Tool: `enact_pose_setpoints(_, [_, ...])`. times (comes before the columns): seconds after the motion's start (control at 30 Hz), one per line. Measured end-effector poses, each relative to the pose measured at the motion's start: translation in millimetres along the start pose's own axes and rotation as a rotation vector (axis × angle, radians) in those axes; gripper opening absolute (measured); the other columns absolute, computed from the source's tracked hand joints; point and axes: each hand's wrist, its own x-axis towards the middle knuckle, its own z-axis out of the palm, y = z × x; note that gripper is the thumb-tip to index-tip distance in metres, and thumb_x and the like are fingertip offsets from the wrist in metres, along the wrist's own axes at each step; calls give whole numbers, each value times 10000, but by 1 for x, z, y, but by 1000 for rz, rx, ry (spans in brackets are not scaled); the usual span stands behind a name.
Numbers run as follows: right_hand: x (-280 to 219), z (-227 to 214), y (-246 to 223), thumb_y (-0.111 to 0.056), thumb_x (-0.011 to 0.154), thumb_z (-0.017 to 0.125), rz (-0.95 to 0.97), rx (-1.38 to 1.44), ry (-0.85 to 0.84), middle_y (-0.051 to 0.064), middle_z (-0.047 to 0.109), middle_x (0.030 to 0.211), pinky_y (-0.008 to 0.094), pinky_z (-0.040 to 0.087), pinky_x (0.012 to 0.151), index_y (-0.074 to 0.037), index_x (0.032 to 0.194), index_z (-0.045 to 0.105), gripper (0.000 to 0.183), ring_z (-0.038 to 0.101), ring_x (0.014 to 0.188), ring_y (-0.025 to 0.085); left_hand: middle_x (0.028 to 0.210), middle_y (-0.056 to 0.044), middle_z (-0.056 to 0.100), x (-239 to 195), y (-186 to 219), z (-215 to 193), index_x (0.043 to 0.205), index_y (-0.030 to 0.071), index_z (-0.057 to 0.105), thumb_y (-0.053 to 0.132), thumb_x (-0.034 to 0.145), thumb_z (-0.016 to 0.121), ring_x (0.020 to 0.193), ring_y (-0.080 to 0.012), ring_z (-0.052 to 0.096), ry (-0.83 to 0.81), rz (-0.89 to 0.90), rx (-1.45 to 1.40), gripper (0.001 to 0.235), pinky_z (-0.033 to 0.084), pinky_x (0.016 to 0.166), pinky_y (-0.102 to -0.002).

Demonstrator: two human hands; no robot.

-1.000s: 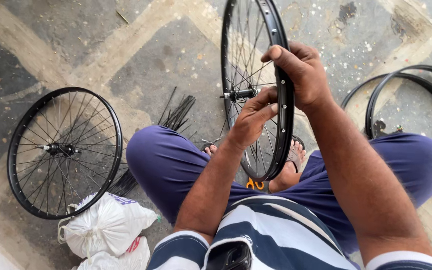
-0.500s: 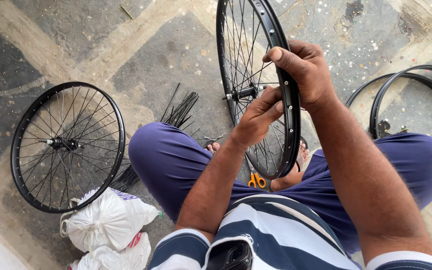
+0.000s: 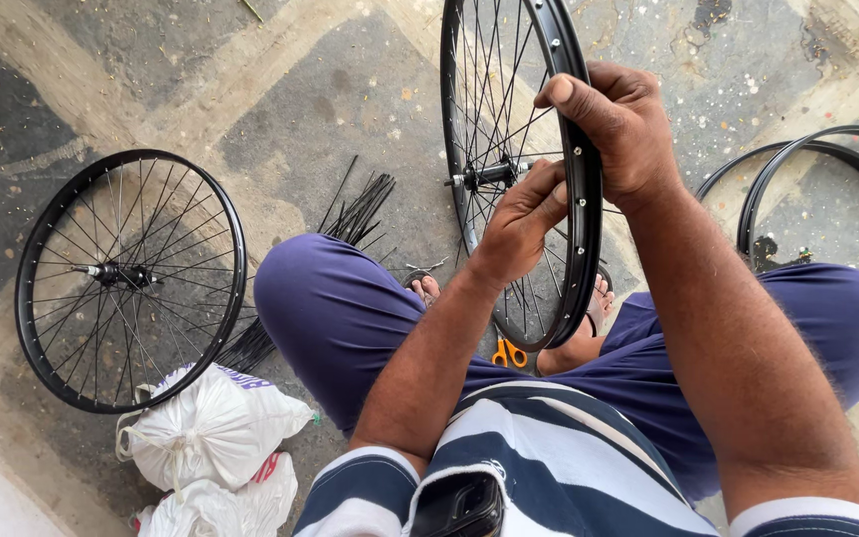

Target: The person sits on the ground and installs a black rim strip into a bicycle wheel rim. They then pick up a bundle of spokes and begin inserting them into the hub of the wheel.

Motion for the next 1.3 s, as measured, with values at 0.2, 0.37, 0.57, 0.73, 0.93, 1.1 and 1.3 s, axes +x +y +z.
enact_pose_setpoints(0.2, [10, -11, 5, -453, 957, 798, -32, 16, 9, -69, 528, 668, 254, 331, 545, -60, 978, 763, 395, 463, 594, 47, 1099, -35, 603, 8, -27, -1, 1146, 35, 621, 329, 1099, 627, 1064, -149, 549, 454, 190, 510, 298, 438, 1007, -320])
enact_pose_setpoints(0.37, [17, -23, 6, -464, 950, 815, -46, 39, 42, -69, 510, 663, 259, 299, 540, -68, 968, 774, 398, 431, 582, 53, 1095, 10, 524, -3, -43, 22, 1300, 97, 392, 393, 941, 617, 1074, -140, 530, 941, -374, 163, 517, 453, 941, -303])
enact_pose_setpoints(0.57, [31, -42, 19, -494, 989, 834, -143, -34, 84, -63, 540, 710, 244, 319, 592, -45, 972, 772, 453, 439, 639, 46, 1004, -35, 486, -11, -60, 29, 1205, -10, 547, 201, 916, 676, 920, -149, 427, 730, -344, -120, 380, 389, 825, -302])
enact_pose_setpoints(0.73, [43, -48, 31, -461, 983, 862, -188, -10, 253, -13, 584, 792, 256, 424, 616, -34, 943, 650, 478, 496, 669, 74, 994, -150, 644, -14, -32, 46, 1212, 30, 496, 184, 1028, 609, 808, -169, 604, 462, -302, -320, 265, 489, 686, -277])
enact_pose_setpoints(0.93, [-4, -68, 36, -147, 976, 705, 161, 570, 581, 183, 641, 1092, 282, 613, 821, 88, 1072, 682, 255, 643, 951, 222, 951, -196, 691, -10, -4, 49, 1233, 34, 397, 66, 1020, 588, 803, -249, 749, 360, -437, -655, 288, 635, 657, -312])
enact_pose_setpoints(1.1, [-103, -96, 70, 99, 977, 540, 227, 703, 569, 236, 634, 1163, 309, 591, 986, 169, 1193, 611, 238, 699, 1073, 284, 954, -155, 707, -10, -14, 47, 1262, 49, 431, 76, 1005, 668, 797, -222, 743, 329, -391, -678, 350, 609, 591, -284])
enact_pose_setpoints(1.3, [-182, -94, 115, 27, 1015, 634, 410, 692, 555, 202, 708, 1051, 218, 606, 723, 70, 1153, 690, 156, 709, 829, 188, 955, -137, 712, -10, -21, 46, 1239, 66, 481, 100, 1011, 675, 809, -218, 748, 318, -365, -657, 302, 604, 593, -274])
